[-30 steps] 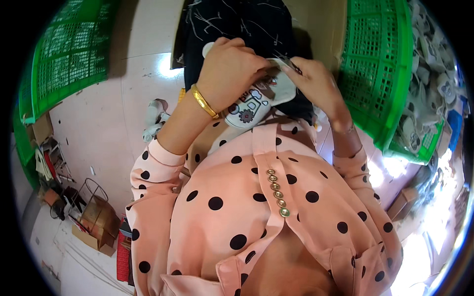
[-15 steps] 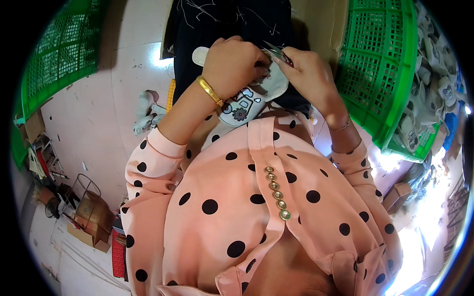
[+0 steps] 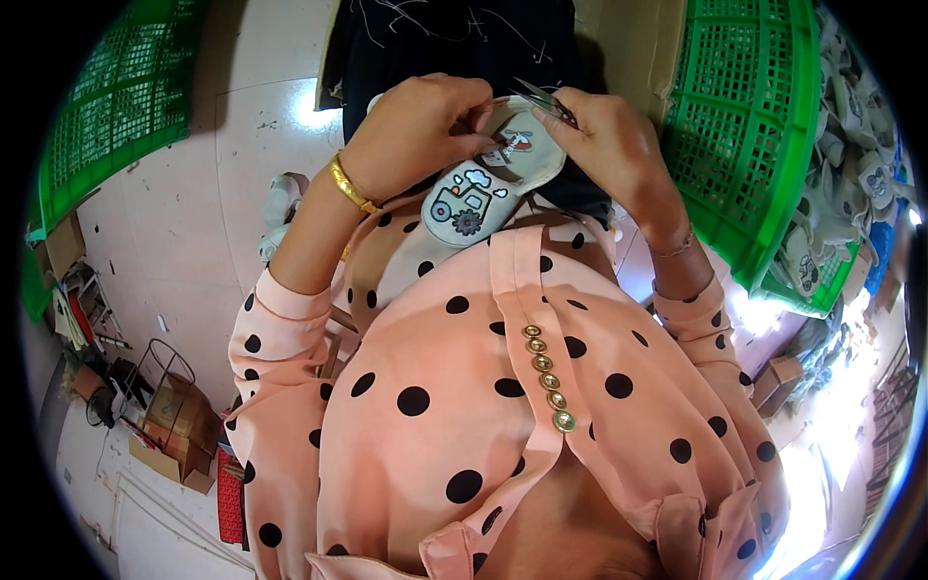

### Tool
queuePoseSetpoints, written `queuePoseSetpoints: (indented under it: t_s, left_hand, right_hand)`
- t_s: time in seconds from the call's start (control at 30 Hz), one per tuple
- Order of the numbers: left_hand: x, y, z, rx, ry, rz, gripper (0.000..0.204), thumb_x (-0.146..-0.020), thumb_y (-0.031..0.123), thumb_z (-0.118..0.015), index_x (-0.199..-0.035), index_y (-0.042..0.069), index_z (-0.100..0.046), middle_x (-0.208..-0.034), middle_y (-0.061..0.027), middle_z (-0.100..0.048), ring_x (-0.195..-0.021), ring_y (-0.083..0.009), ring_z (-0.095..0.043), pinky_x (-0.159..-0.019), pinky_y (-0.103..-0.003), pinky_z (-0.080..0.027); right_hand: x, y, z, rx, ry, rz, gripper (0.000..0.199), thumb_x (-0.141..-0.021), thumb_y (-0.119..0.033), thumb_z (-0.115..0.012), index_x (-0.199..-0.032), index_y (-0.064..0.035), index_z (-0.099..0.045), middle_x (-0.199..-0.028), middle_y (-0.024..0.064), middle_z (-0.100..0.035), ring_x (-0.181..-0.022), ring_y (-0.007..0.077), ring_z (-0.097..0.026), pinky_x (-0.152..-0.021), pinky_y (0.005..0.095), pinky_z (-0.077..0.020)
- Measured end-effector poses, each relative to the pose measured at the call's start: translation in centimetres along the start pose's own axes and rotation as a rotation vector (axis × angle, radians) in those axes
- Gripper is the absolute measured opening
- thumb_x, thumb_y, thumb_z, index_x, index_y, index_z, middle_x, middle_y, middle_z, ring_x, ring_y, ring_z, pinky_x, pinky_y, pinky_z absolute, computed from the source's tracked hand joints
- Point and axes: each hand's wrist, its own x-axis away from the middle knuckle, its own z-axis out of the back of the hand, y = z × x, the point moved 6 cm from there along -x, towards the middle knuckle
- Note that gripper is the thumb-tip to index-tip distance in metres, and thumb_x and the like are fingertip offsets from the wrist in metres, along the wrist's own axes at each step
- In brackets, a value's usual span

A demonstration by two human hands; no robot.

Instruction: The person sits and uses scissors to trim excess fabric and loose threads from small, light-colored fabric pieces. They handle the items one by one, cutting edges and details, then placing the finished pieces into a cardboard box.

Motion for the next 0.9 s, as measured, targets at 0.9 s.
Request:
queuePoseSetpoints:
  t_s: [0.9]
  left_hand:
    - [1.8,4.5,2.4,-0.424,0.263,-0.259,0.03,-0.064,0.008,-0.077,-0.092,0.012,-0.069,-0.106,-0.0066,-0.068,-0.094,-0.0274,-0.061,-0.085,-0.038,-0.048]
  right_hand:
    - [-0.1,0.1,0.9,-0.047,-0.024,0.005,0.031,-0.088,-0.03,-0.061,-0.079,-0.0004,-0.058,-0.073,0.0207,-0.06,-0.071,0.0419,-0.059,-0.062,0.0487,-0.045]
